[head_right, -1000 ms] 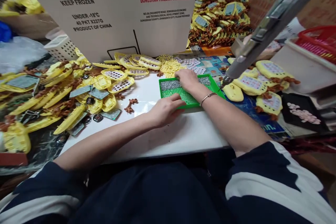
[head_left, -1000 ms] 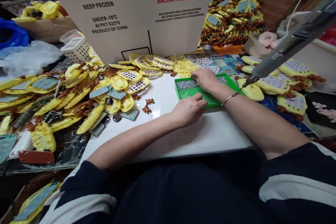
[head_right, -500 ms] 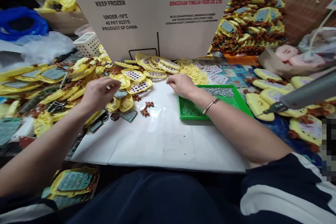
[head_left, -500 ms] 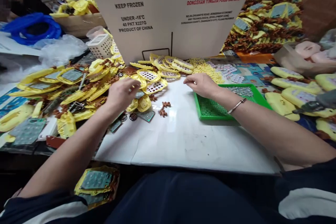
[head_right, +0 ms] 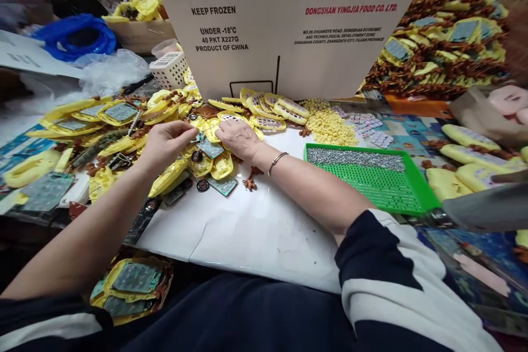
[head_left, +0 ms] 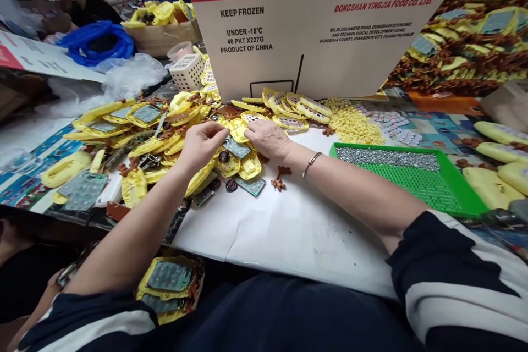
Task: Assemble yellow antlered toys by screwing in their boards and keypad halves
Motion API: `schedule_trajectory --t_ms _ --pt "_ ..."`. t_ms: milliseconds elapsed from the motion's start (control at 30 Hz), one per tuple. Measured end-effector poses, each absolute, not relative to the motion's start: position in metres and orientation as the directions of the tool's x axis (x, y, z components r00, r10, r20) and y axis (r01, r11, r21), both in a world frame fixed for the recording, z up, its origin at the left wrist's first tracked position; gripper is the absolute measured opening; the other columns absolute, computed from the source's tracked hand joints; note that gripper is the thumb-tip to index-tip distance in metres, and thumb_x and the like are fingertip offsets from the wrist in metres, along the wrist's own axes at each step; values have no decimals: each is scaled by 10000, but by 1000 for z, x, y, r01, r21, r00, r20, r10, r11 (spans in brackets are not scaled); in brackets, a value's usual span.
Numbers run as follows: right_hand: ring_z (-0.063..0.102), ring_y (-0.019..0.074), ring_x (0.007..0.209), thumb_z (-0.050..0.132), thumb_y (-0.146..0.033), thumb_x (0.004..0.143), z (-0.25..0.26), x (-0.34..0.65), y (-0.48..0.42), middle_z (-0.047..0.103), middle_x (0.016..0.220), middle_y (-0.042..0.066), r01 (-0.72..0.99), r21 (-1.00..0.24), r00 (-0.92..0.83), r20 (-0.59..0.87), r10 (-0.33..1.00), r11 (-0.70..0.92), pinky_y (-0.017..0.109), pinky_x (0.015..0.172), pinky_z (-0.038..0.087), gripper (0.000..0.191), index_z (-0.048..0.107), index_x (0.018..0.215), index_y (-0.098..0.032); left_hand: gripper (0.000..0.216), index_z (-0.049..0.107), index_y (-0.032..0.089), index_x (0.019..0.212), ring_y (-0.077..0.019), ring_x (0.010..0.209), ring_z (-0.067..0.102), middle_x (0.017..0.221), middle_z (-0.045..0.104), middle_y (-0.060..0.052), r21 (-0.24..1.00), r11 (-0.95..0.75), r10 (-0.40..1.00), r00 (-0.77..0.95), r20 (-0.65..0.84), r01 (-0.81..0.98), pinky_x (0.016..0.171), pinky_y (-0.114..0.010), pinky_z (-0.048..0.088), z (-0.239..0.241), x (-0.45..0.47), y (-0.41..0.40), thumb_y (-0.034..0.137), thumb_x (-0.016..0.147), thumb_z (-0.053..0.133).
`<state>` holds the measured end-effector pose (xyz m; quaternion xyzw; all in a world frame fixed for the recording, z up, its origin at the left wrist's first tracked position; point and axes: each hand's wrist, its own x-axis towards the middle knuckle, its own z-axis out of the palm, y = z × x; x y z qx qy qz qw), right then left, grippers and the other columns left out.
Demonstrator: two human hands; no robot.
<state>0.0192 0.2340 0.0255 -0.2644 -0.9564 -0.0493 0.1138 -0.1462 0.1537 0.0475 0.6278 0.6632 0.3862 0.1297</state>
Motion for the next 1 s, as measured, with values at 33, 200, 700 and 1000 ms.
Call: schedule_trajectory --t_ms 33,200,700,1000 --pt "497 231 870 366 -94 919 26 18 235 635 963 158 510 45 -840 241 487 859 338 689 309 288 652 952 -107 271 627 157 689 -111 526 442 575 555 7 674 -90 933 -176 315 733 517 -235 352 46 -146 149 407 741 536" --pt "509 233 905 377 -111 924 36 18 227 617 1013 143 482 83 -856 258 449 872 337 707 323 279 643 1007 -121 248 577 179 623 -117 524 426 547 518 14 506 -15 935 -167 314 862 534 -252 321 41 -162 136 398 731 533" --pt "558 189 875 608 -127 805 40 -27 200 598 1068 119 449 -301 -871 63 487 841 292 709 399 161 666 956 -127 188 564 172 675 -99 480 412 541 512 28 730 14 885 -348 310 683 491 -230 317 45 -180 137 356 713 546" --pt "547 51 577 615 -91 783 61 -10 228 629 720 -8 169 -969 -568 56 821 183 191 579 463 146 647 926 -88 177 553 173 696 -103 506 407 551 471 35 705 -103 913 -214 346 702 509 -233 350 37 -171 141 330 768 516"
